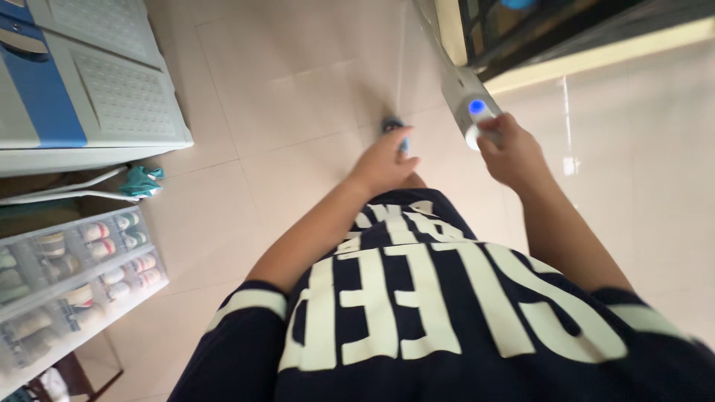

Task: The person uses a cordless vacuum cleaner to clean the tiled floor, moving the vacuum head across the surface and picking up a blue cloth by hand.

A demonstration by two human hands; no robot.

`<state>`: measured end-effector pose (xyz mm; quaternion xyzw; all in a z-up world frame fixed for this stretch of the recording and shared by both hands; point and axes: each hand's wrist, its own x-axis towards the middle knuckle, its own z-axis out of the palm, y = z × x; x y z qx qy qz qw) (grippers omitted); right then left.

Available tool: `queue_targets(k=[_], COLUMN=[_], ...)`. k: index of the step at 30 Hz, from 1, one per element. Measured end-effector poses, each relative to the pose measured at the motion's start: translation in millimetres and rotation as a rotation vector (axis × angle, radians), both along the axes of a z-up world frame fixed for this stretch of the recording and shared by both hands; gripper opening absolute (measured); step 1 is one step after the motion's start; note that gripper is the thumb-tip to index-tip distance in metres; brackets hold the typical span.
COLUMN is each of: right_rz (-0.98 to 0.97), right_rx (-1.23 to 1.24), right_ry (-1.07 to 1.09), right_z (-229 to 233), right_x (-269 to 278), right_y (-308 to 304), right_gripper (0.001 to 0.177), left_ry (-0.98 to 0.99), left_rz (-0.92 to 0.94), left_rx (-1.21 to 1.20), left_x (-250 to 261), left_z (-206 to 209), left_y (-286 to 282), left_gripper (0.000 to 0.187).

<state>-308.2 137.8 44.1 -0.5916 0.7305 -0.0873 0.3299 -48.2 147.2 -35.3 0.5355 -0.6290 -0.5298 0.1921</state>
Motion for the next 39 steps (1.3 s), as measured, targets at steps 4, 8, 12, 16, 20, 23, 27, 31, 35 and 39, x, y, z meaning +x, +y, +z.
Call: queue_targets(k=[4,8,12,16,20,23,27,31,35,39], right_rz=[-0.111,-0.221,-0.242,-0.273,-0.259,-0.259,-0.208,-0.131,0.086,0.127], right_rx=[0.224,0.337,0.411,0.483,0.454,0.464,0.285,0.200,0.081,0.118], right_ry=[0.018,-0.057,-0.001,0.037,-0.031,0.020,0.059,0.014,-0.068,-0.039], right_z=[54.6,101.5,132.3,149.5,162.6,167.4,148.2,104.3,57.4,29.5], right_x=[-5.2,-19.0,-41.6,-66.2,-98.5,-124.9,-153.1,-171.6,-164.7,-133.9], right_y=[78.8,128.3,164.4,205.2,249.6,278.6,305.2,317.8,292.9,242.1], right_gripper=[0.034,0.036,0.037,0.034,0.030,0.026,0.027,0.030,0.032,0.031], left_ry=[0.076,0.061,-0.013,-0.015,-0.034,0.017,-0.047,-0.171,-0.244,-0.293], left_rz=[-0.198,-0.417,-0.595,-0.680,-0.762,-0.799,-0.804,-0.737,-0.642,-0.534], left_rx=[-0.162,-0.240,-0.280,-0.356,-0.351,-0.352,-0.316,-0.305,-0.288,-0.167], left_x=[-40.6,-90.9,-135.4,-171.9,-219.5,-245.9,-270.3,-275.0,-260.7,-228.6], left_z=[-28.6,-27.7,-0.8,11.3,17.8,22.3,19.1,0.2,-11.3,-23.1], left_y=[44.1,78.0,95.7,123.1,157.7,183.1,197.8,205.4,200.9,170.5], left_gripper=[0.071,0.082,0.106,0.118,0.116,0.117,0.116,0.114,0.118,0.123])
